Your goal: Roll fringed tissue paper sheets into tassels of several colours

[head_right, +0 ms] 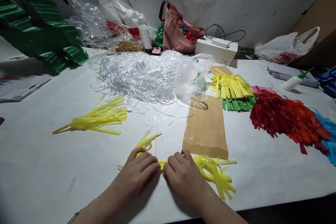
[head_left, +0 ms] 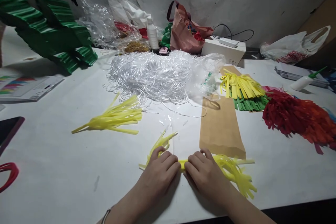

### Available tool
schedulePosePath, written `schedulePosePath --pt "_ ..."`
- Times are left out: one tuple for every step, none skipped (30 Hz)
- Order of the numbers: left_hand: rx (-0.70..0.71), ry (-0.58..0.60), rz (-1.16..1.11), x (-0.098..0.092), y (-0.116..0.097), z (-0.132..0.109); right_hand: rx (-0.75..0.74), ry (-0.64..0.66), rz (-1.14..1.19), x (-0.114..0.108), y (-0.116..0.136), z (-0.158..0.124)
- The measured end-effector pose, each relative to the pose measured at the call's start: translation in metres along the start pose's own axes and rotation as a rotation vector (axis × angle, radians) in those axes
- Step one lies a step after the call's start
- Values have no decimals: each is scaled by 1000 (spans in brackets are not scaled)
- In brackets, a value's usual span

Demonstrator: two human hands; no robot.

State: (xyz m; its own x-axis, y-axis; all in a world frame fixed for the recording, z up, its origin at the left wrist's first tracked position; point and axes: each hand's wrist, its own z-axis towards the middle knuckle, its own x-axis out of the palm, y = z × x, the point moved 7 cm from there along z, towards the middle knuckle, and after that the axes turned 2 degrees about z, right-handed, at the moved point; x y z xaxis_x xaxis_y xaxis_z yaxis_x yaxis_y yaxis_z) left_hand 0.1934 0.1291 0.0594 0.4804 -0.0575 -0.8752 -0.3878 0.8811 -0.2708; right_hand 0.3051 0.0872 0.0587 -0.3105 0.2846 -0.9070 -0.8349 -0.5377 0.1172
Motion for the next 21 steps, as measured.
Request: schedulePosePath --pt "1 3 1 0 -1 -1 -12 7 -30 0 1 -1" --pt "-6 6 -2 0 -1 -2 -21 11 -58 0 2 -2" --pt "-20 5 -11 0 -1 -4 -24 12 -79 0 2 -4" --pt "-41 -1 -25 -2 0 -5 -17 12 -89 -1 0 -7" --pt "-66 -12 -42 -4 1 -6 -3 12 -88 -2 -2 -9" --pt "-91 -22 -59 -7 2 -7 19 12 -73 -4 -4 -12" --pt "-116 -32 -75 -9 4 -8 52 9 -48 -6 -8 -16" --pt "-141 -38 -89 -11 5 -9 95 1 -15 -9 -12 -19" --pt "-167 -39 -96 -13 7 -9 146 -12 21 -11 -16 -22" --pt "-191 -37 -96 -14 8 -9 199 -29 54 -14 -20 -25" --pt "-214 -33 -89 -15 9 -8 253 -44 77 -15 -24 -28" --pt "-236 -27 -74 -14 9 -8 301 -55 87 -16 -27 -29" --pt "-255 -19 -55 -13 10 -7 338 -59 84 -16 -29 -30" --pt "-271 -10 -34 -12 10 -7 367 -58 73 -15 -30 -31" --pt "-285 0 -12 -10 11 -6 388 -55 56 -14 -31 -30" --pt "-301 10 11 -9 11 -6 404 -53 36 -13 -31 -30" --pt "-315 23 35 -6 12 -5 415 -53 18 -12 -32 -29" --pt "-326 34 61 -5 12 -5 423 -59 1 -11 -33 -28" --pt "-334 44 85 -3 13 -4 431 -63 -13 -11 -33 -27" --pt "-337 52 106 -2 13 -4 438 -64 -27 -10 -35 -27" --pt "-339 58 121 -1 14 -3 441 -61 -38 -9 -36 -26"
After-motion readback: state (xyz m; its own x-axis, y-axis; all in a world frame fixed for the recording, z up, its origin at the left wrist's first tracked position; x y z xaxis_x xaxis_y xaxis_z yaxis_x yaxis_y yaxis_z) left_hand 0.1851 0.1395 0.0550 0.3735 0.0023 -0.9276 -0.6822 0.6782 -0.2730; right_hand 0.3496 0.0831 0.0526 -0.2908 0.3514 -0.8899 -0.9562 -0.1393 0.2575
